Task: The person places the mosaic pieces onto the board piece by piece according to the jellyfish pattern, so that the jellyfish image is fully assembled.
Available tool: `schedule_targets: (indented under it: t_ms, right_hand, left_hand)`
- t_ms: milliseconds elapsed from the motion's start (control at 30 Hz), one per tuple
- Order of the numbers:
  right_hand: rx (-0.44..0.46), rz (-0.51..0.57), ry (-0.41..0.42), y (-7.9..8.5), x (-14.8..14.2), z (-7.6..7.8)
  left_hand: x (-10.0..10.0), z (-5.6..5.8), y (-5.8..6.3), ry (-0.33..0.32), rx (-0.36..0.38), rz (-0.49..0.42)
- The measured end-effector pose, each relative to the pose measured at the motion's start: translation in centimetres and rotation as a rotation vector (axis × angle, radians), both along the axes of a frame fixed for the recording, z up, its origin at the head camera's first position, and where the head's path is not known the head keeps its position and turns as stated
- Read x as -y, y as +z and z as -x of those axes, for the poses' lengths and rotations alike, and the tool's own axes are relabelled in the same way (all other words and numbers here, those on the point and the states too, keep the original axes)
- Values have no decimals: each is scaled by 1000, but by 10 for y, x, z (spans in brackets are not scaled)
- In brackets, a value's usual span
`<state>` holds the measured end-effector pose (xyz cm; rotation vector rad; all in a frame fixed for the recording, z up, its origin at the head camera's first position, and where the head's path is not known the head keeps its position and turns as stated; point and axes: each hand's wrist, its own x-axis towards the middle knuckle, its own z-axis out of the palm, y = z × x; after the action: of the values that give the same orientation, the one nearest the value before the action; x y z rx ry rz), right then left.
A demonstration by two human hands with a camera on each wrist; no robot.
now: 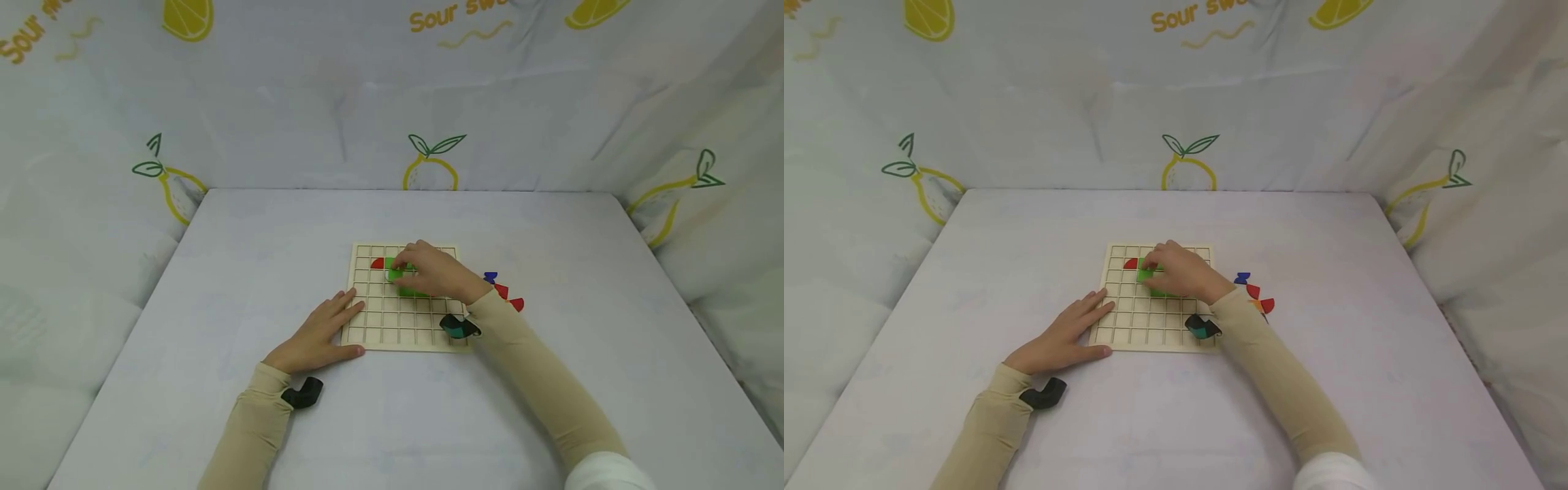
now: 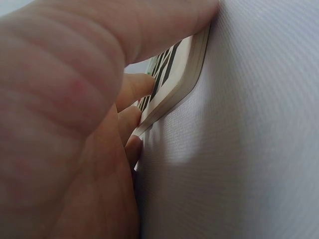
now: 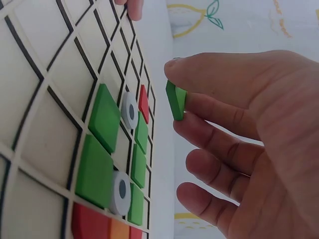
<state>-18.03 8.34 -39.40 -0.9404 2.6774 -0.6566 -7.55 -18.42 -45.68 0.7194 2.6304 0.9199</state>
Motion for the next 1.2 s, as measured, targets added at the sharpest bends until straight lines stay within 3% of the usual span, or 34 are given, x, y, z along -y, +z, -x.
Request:
schedule_targets:
  t_ms: [367,900,1200]
  right_hand:
    - [-4,-59,-4,-18,9,-2]
    - [-57,-104,53,-20,13,-3]
    - [-57,-127,53,-20,14,-4]
  left_hand:
    - [-2,1,-1,-10,17,14]
    - [1,2,-1,-5,-14,25]
    - [0,2,0,6,9,30]
